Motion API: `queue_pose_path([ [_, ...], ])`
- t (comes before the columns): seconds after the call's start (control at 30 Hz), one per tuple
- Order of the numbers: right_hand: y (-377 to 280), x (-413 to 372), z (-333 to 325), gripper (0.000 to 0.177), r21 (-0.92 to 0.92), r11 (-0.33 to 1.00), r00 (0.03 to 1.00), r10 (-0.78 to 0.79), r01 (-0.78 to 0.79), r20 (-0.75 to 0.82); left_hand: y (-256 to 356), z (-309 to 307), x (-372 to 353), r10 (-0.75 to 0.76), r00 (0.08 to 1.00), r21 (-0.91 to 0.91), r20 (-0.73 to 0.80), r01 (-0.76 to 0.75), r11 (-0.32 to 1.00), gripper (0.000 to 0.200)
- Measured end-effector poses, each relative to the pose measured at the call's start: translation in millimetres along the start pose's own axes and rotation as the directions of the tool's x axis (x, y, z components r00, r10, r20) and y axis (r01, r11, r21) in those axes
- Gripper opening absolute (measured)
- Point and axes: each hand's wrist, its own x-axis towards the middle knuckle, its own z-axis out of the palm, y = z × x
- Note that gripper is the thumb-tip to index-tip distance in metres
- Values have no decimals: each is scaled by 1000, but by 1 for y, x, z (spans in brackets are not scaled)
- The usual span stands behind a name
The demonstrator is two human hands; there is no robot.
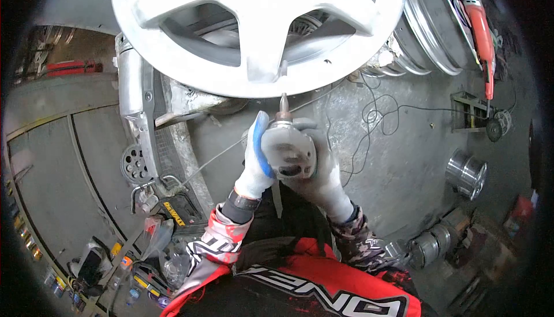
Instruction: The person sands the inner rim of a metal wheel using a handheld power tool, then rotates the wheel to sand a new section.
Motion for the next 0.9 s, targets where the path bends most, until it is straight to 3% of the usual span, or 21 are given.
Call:
queue_pose_path([
  [0.07,-15,-2,2,66,21,1000,1000,-16,16,-11,-1,0,-19,-29,992,-39,-123,24,999,94],
  [0.1,-21,-3,3,66,41,999,999,-30,31,-26,-17,-23,-22,40,955,30,-293,-32,999,90],
  [0.13,-23,-7,2,66,41,999,999,-32,33,-25,-20,-30,-25,42,955,31,-293,-35,999,90],
  [0.2,-24,-12,1,67,-6,1000,997,17,-17,77,-24,-40,-29,-9,984,-143,-179,-17,990,96],
  [0.23,-21,-14,5,67,-2,1000,997,14,-14,77,-27,-43,-24,0,979,-47,-205,-10,999,102],
  [0.37,-3,-17,22,70,-38,998,995,-57,54,-77,-7,-35,-14,-39,990,-61,-135,31,998,105],
  [0.43,0,-15,26,71,-42,997,991,-65,61,-116,7,-14,-13,3,1000,58,15,-4,998,106],
  [0.53,3,-15,28,73,-35,997,990,-72,68,-122,1,-23,-12,-24,999,-84,32,27,996,109],
  [0.67,6,-22,25,76,-30,998,990,-64,61,-123,-6,-24,-12,-27,998,-64,53,31,997,95],
  [0.73,9,-23,24,77,-73,994,988,-93,84,-124,-8,-26,-10,-55,988,-197,146,83,977,96],
  [0.8,9,-22,27,75,-49,998,993,-37,31,-108,-5,-25,-11,-53,994,-202,98,72,977,103],
  [0.9,10,-20,32,73,-77,994,990,-86,77,-116,4,-19,-16,-60,997,-210,47,69,975,110],
])
